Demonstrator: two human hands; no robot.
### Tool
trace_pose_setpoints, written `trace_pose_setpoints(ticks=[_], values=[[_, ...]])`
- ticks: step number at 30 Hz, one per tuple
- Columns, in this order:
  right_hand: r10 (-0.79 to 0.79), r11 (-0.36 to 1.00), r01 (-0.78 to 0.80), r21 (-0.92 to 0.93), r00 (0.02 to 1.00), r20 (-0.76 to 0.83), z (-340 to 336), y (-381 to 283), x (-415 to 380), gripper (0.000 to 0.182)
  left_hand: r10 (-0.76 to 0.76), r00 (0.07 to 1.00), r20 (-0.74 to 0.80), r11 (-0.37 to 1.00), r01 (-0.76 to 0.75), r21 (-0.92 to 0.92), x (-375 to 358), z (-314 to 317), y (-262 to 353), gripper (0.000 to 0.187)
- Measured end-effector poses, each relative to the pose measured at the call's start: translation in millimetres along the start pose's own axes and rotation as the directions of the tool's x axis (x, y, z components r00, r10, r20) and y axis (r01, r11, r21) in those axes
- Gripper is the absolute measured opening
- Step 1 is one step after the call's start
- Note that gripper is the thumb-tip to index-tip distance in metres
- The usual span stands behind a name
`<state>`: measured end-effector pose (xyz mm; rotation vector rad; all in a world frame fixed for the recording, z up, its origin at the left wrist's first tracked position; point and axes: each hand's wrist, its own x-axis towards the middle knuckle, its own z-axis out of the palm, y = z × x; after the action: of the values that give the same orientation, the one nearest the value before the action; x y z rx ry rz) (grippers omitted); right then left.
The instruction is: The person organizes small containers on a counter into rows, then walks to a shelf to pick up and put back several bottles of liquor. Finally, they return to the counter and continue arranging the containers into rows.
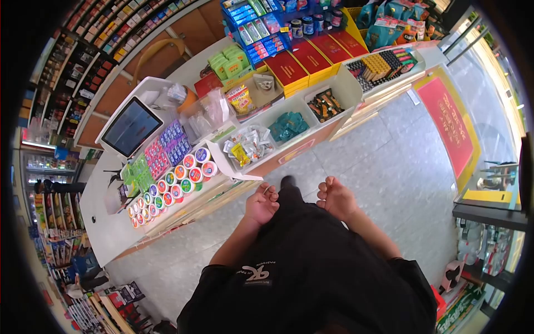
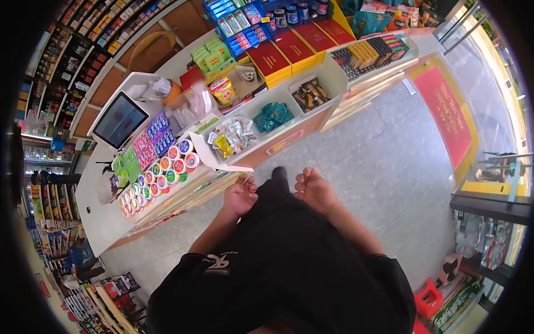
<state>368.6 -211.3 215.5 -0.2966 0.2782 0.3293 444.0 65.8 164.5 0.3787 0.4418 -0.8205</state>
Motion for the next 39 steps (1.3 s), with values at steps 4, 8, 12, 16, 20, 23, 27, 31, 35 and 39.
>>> trace_pose_setpoints(ticks=[4,8,12,16,20,23,27,31,35,39], values=[[-0.04,0.998,0.048,0.05,0.989,-0.144,-7.0,-22.0,9.9,0.014,-0.008,0.987,-0.159,1.0,0.004,-0.022,24.2,17.7,8.7,0.037],[-0.168,0.966,0.208,0.151,0.957,-0.238,-18.1,-60.8,21.3,0.01,-0.13,0.991,-0.014,0.992,0.13,0.003,92.1,38.2,27.0,0.028],[-0.251,0.929,0.337,0.151,0.876,-0.411,-5.2,-100.7,19.6,0.005,-0.189,0.98,0.063,0.98,0.183,0.084,160.1,109.0,37.4,0.024],[-0.278,0.918,0.362,0.16,0.878,-0.391,-21.3,-133.7,32.6,0.005,-0.198,0.962,0.188,0.971,0.167,0.169,215.7,167.1,51.0,0.026],[-0.269,0.922,0.348,0.169,0.891,-0.366,-20.4,-164.2,59.1,0.006,-0.225,0.938,0.262,0.945,0.145,0.294,249.0,195.0,62.0,0.027],[-0.248,0.935,0.319,0.154,0.899,-0.36,-14.5,-171.0,73.2,0.006,-0.281,0.931,0.233,0.92,0.191,0.343,261.7,195.2,59.9,0.028],[-0.165,0.963,0.218,0.156,0.942,-0.293,-22.1,-184.4,86.9,0.006,-0.262,0.933,0.246,0.94,0.19,0.283,271.7,195.0,53.6,0.032],[-0.086,0.977,0.14,0.16,0.949,-0.302,-34.4,-207.1,101.1,0.006,-0.21,0.954,0.212,0.947,0.145,0.288,277.7,187.6,47.3,0.032],[0.037,0.997,-0.022,0.078,0.98,-0.196,-49.4,-244.4,116.8,0.008,-0.083,0.979,0.184,0.977,0.043,0.209,281.1,185.0,40.3,0.032],[0.18,0.978,-0.183,-0.101,0.983,-0.045,-66.4,-290.2,134.7,0.009,0.062,0.988,0.144,0.979,-0.088,0.183,286.2,192.7,19.8,0.03]])
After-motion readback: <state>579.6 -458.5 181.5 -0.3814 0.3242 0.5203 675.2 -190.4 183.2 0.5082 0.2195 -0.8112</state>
